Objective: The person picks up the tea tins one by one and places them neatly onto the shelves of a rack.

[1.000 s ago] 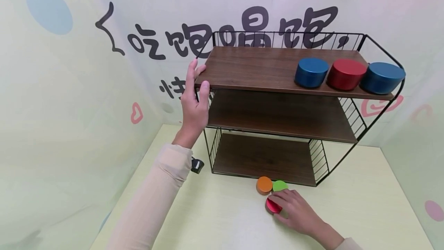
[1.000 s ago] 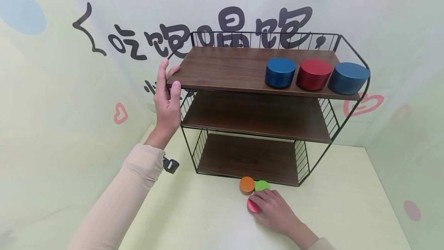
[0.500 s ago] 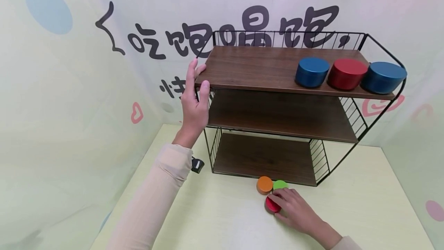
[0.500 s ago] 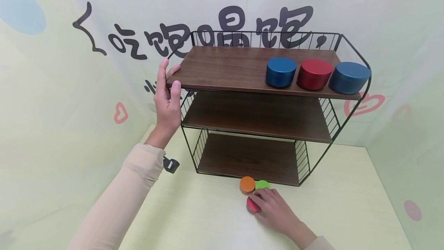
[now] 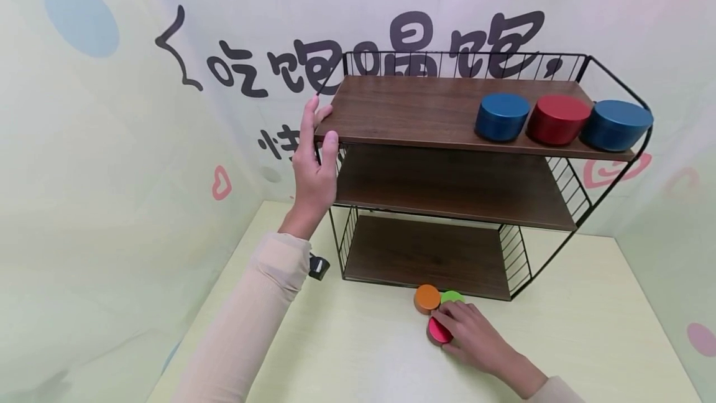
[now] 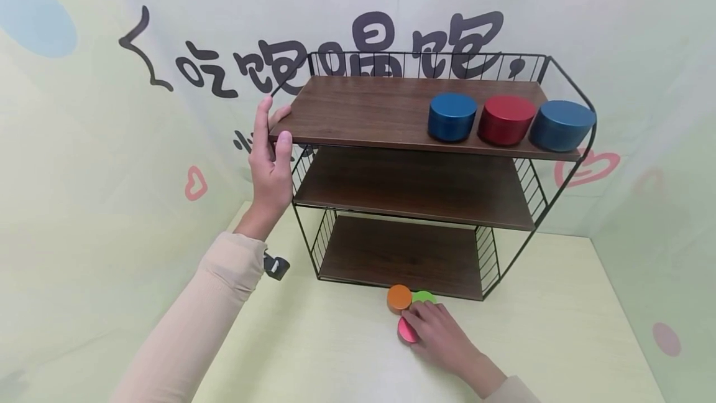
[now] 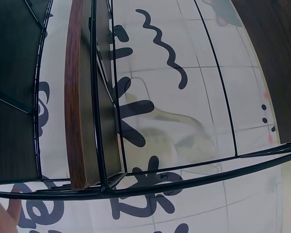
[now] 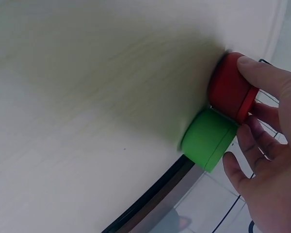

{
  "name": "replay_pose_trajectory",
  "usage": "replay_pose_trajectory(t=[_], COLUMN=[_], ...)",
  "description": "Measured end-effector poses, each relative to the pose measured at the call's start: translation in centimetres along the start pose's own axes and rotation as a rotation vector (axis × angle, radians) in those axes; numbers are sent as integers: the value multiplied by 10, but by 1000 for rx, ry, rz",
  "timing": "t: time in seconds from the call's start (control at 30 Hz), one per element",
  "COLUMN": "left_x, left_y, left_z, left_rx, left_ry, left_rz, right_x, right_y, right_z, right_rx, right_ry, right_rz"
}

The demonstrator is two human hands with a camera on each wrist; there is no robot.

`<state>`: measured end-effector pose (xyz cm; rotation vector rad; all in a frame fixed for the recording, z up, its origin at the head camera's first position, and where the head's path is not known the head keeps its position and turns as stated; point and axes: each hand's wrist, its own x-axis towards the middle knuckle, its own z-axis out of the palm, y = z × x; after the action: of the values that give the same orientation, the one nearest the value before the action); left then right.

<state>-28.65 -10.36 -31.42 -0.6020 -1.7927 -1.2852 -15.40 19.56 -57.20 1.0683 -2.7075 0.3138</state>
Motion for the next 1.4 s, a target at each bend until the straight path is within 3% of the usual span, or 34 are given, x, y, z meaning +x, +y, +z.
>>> replay_pose_trajectory(t=[0.27,0.73,1.13,1.4], left_x=[-2,-1,-1,-1], left_y=[2,1,2,1], left_z=[-1,-3,-1,-2], left_rx=[10,8,-1,22], left_ry=[-15,-13,-6,-12], left_rz=[-26,4,-28,-14], right_x=[2,2,12,20], right_y=[-1,-1,-5,-7], right_z=[-4,-6,-24,-39], right_rx=[25,45,80,70], right_ry=[-40,41,115,169], right_rz=[33,-9,-70,-113])
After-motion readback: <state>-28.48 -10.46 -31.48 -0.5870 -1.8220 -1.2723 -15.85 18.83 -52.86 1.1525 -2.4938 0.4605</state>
